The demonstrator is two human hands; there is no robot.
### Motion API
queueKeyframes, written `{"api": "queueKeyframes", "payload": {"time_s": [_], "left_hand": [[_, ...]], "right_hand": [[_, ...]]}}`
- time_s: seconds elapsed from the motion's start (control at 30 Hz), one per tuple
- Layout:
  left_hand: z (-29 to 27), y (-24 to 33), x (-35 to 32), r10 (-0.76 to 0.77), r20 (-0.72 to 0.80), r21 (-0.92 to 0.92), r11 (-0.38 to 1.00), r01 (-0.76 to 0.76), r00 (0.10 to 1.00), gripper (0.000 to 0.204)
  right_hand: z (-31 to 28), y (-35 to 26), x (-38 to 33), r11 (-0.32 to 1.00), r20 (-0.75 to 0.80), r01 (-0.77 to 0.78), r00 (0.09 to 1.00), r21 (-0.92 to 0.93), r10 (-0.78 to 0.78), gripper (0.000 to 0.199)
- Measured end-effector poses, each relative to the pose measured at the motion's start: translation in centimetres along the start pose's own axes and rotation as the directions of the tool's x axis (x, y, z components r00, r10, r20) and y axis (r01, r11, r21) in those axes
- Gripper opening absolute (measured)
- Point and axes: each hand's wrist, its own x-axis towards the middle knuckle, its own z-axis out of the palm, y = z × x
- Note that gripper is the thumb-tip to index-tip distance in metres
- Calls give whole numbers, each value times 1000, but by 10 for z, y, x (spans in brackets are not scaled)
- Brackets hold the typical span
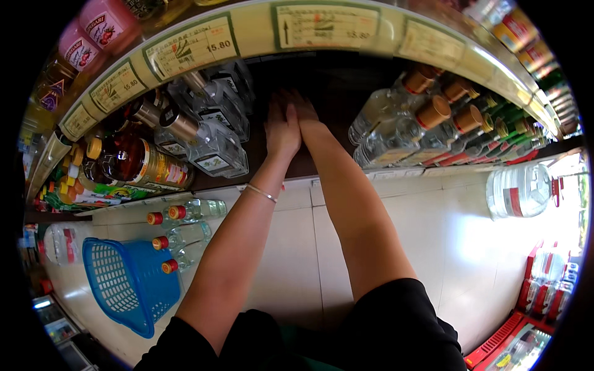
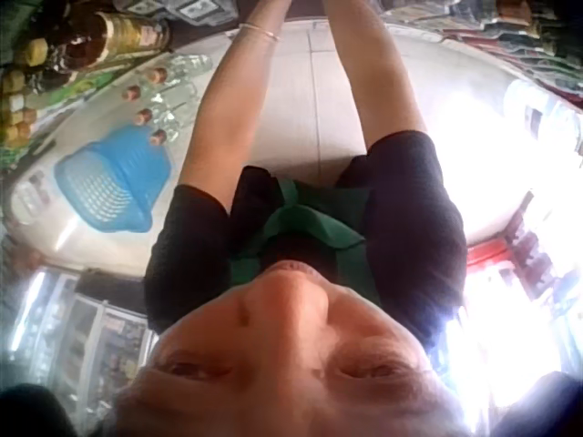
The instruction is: The person wipes the labels of various bottles on a store shelf using a dark cloth. They handle each bottle individually, wiping the front and sides before placing it back on the shelf. The task involves cleaning glass bottles containing liquids, likely alcoholic beverages, in a retail setting.
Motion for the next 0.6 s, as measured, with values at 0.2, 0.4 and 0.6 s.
{"api": "queueKeyframes", "payload": {"time_s": [0.2,0.4,0.6], "left_hand": [[17,-22,28,-55,61,243,969,39,997,70],[29,-56,43,-44,167,360,933,-19,985,75],[-5,-39,21,-32,263,128,992,-3,964,72]], "right_hand": [[-30,-6,22,972,-156,-235,961,-18,229,63],[-57,-31,-23,847,-84,-497,851,187,518,75],[-62,-74,-105,820,-1,-571,821,-27,571,78]]}}
